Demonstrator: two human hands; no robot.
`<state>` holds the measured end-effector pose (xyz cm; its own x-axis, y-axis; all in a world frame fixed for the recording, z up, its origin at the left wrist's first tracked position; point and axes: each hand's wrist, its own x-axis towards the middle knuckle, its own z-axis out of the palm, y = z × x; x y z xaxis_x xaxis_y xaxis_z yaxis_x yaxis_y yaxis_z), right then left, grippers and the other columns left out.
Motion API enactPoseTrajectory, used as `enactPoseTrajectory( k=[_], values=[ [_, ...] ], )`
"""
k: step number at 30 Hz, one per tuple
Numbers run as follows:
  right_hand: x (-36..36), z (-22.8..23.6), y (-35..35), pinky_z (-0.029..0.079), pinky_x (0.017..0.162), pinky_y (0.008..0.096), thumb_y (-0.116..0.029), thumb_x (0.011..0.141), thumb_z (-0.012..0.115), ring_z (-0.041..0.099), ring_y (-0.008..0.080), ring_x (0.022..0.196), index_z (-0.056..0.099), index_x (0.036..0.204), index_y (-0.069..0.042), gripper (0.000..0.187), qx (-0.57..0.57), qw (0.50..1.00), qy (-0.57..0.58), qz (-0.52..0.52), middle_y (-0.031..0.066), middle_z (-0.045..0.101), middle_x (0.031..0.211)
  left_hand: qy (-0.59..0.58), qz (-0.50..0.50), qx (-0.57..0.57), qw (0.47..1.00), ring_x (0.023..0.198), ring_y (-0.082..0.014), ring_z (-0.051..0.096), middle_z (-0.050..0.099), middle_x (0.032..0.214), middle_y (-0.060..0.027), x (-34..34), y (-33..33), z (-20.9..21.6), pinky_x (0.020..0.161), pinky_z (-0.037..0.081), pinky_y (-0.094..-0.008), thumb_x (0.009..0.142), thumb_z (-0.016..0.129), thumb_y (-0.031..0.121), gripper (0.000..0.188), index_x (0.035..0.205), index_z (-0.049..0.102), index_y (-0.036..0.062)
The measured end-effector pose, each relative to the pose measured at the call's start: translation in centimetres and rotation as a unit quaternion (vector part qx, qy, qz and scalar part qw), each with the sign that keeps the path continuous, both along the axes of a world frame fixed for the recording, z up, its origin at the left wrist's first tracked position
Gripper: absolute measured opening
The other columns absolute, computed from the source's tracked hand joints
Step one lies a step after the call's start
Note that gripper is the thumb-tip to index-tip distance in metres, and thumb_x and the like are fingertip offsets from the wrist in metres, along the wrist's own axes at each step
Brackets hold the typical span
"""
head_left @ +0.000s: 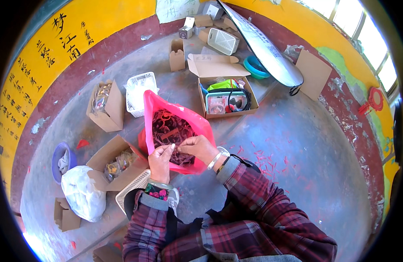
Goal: The person sits on the floor and sorts through a pile of tangled elastic bands in a pink plastic bag. They pick out individual bands, untangle them, and place them into a white plastic basket. The person continues this process, occasionally picking up a small plastic bag to place the sorted bands inside.
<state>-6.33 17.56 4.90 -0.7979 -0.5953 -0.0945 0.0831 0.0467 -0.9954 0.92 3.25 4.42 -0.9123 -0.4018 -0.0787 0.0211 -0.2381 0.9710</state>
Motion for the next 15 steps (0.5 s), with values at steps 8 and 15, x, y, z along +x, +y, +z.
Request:
enactPoseTrajectory(
  k=[8, 15],
  values=[
    [0.2, 0.6, 0.1, 0.045, 0.061, 0.0209, -0.011, 0.078, 0.066, 0.055, 0.0059, 0.067, 0.066, 0.086, 0.004, 0.017, -0.003, 1.000, -0.020, 0.001, 0.0021, 0.063, 0.074, -0.001, -0.003, 0.098, 0.995, 0.070, -0.0095, 0.056, 0.062, 0.079, -0.0053, -0.6, 0.2, -1.4, 0.067, 0.045, -0.0213, 0.082, 0.061, 0.006, 0.011, 0.088, 0.060, -0.0027],
    [-0.2, -0.7, 0.1, 0.046, 0.060, 0.0212, -0.013, 0.078, 0.067, 0.055, 0.0065, 0.066, 0.066, 0.085, 0.003, 0.018, -0.007, 1.000, -0.030, -0.005, 0.0026, 0.063, 0.073, -0.006, -0.021, 0.158, 0.987, 0.073, -0.0101, 0.058, 0.063, 0.081, -0.0064, -0.7, 0.1, -1.6, 0.070, 0.046, -0.0213, 0.081, 0.063, 0.006, 0.013, 0.088, 0.061, -0.0040]
  ],
)
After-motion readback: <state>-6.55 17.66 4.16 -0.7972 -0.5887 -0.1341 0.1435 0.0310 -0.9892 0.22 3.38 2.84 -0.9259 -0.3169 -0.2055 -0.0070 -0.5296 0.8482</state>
